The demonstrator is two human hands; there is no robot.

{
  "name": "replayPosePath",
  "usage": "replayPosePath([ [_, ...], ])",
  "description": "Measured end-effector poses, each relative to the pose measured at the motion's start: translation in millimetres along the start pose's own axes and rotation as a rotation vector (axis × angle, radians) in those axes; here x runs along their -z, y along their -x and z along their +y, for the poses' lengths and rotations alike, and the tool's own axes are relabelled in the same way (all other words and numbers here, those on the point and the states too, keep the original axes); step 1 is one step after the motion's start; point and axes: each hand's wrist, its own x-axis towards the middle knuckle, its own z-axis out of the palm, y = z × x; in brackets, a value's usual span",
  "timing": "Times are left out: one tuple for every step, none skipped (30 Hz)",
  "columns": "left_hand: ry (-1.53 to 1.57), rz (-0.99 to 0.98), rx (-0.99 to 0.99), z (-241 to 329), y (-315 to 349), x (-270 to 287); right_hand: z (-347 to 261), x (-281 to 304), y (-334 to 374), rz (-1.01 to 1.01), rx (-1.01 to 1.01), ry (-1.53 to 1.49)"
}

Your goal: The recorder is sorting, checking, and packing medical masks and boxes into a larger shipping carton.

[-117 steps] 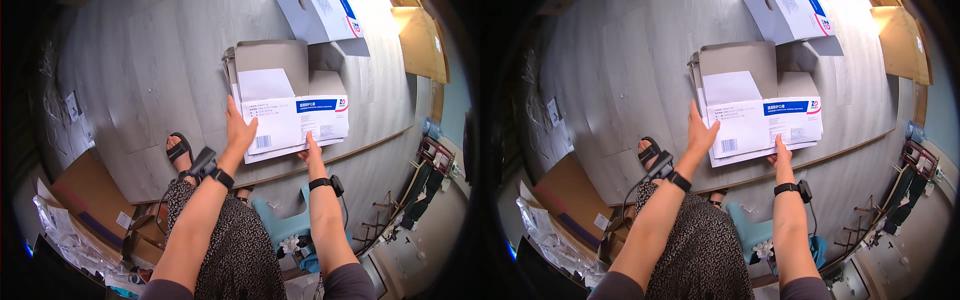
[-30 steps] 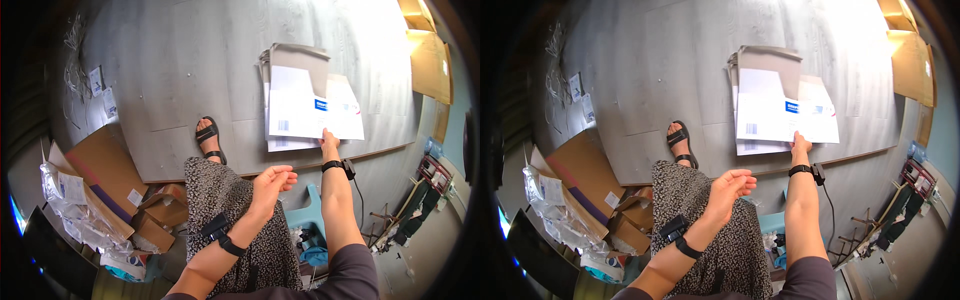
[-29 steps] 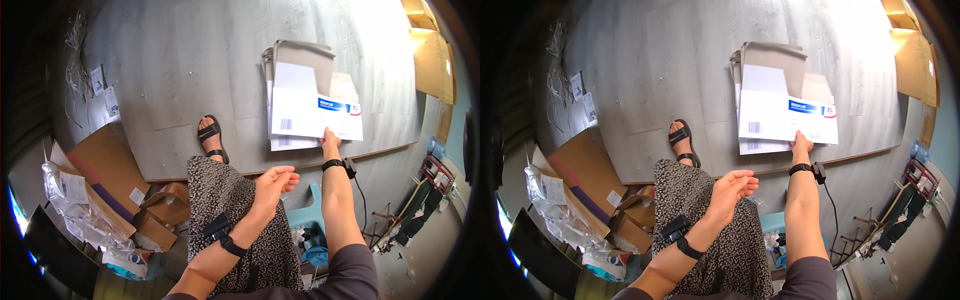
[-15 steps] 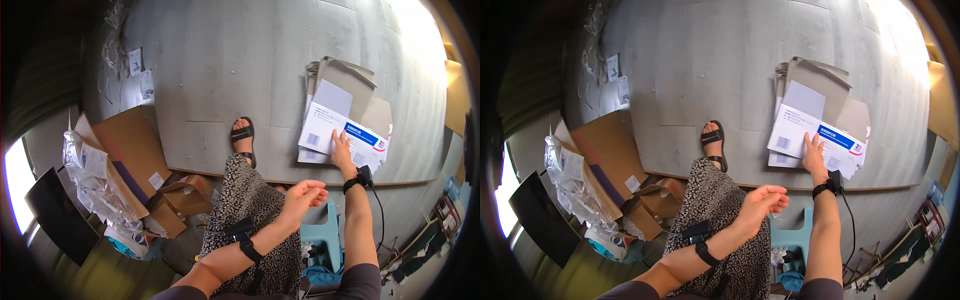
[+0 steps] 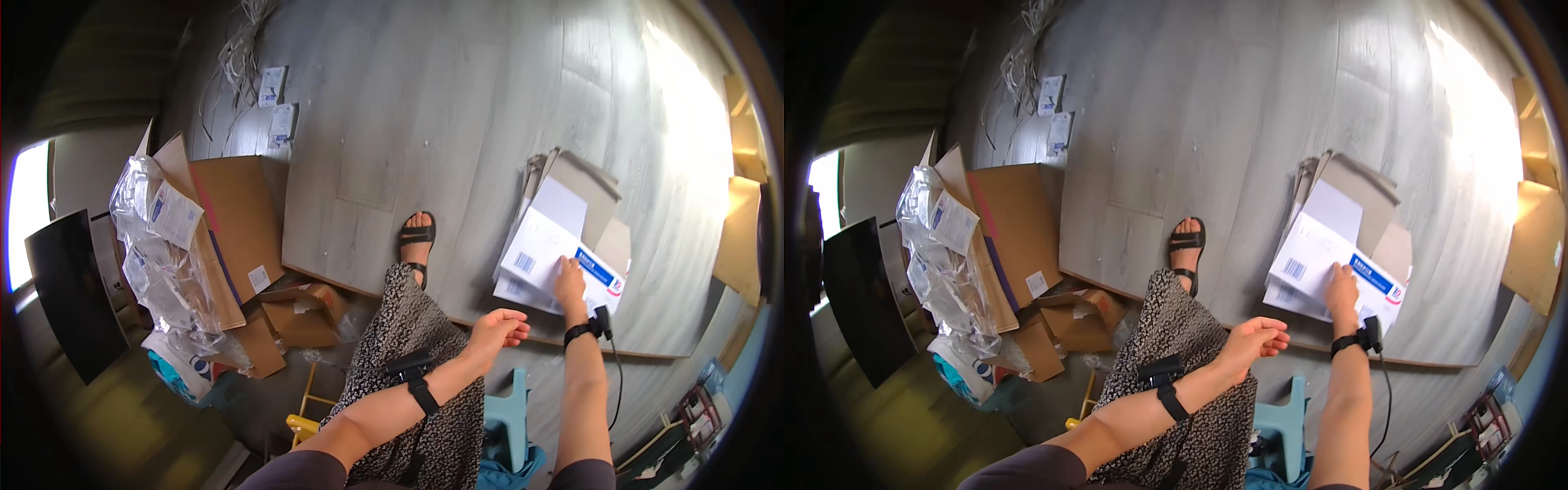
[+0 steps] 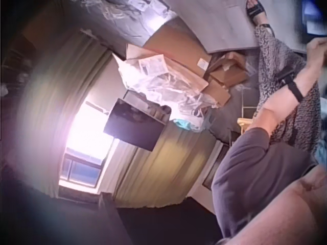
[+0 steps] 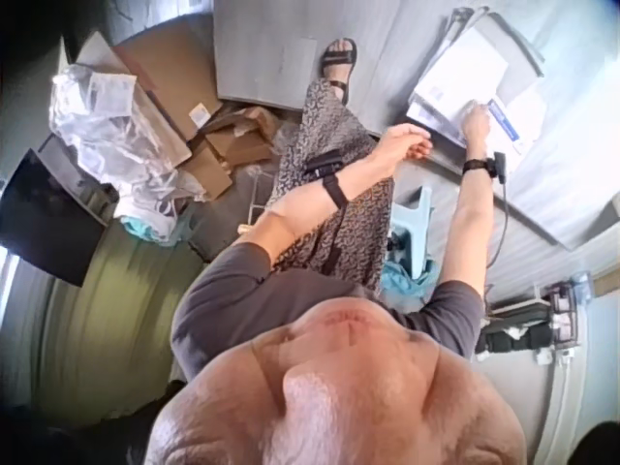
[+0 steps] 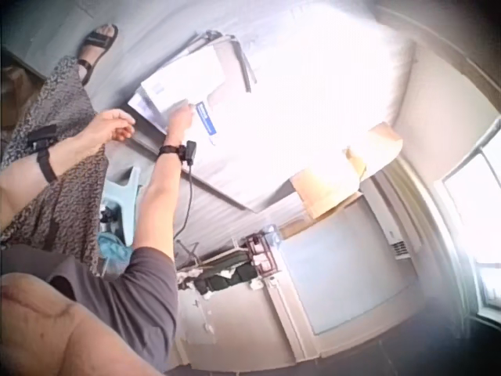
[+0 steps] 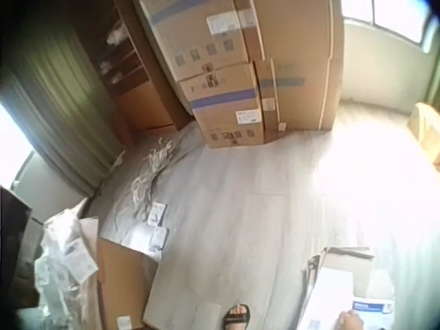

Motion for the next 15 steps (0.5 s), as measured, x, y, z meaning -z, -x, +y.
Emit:
replayPosePath([
  [0.009, -0.007, -0.050, 0.0, -2.5, 7.1, -10.8, 8.1, 8.5, -0.043, -0.017, 0.031],
  [-0.017, -0.011, -0.096, -0.8, -4.7, 12.5, -12.5, 11.6, 17.0, -0.063, -0.037, 0.070],
  [-0.043, -0.019, -0.141, -1.5, -5.4, 18.0, -7.0, 12.6, 24.8, -0.067, -0.039, 0.053],
  [-0.062, -0.003, -0.143, -5.0, -3.6, 29.1, -10.4, 18.0, 39.3, 0.011, 0.013, 0.054],
  [-0.078, 0.021, -0.146, -7.9, 2.5, 40.3, -13.8, 27.1, 52.5, 0.027, 0.048, 0.087],
  [-0.026, 0.068, -0.119, -8.6, 11.8, 48.6, -17.5, 42.3, 66.6, 0.001, 0.063, 0.090],
  [0.023, 0.112, -0.086, -3.0, 23.5, 55.4, -20.3, 58.3, 82.4, -0.007, 0.067, 0.070],
  [0.016, 0.111, -0.145, 12.3, 40.9, 58.5, -19.0, 72.1, 100.0, -0.006, 0.065, 0.037],
  [0.008, 0.106, -0.197, 32.8, 62.1, 58.9, -9.9, 78.7, 114.8, -0.001, 0.068, 0.016],
  [0.076, 0.109, -0.264, 59.7, 86.4, 61.4, -10.6, 92.1, 133.3, -0.001, 0.059, -0.066],
  [0.145, 0.111, -0.330, 88.1, 115.3, 64.3, -7.5, 99.3, 153.9, 0.056, 0.112, -0.170],
  [0.141, 0.121, -0.439, 115.2, 145.1, 66.0, 1.6, 101.8, 174.8, 0.060, 0.131, -0.214],
  [0.139, 0.134, -0.552, 143.6, 176.2, 69.5, 4.3, 108.5, 196.8, -0.008, 0.094, -0.212],
  [0.119, 0.187, -0.595, 163.4, 205.4, 75.3, 14.0, 113.3, 221.9, -0.053, 0.072, -0.270],
  [0.099, 0.254, -0.654, 177.9, 238.3, 86.7, 15.9, 112.7, 241.0, -0.106, 0.012, -0.264],
])
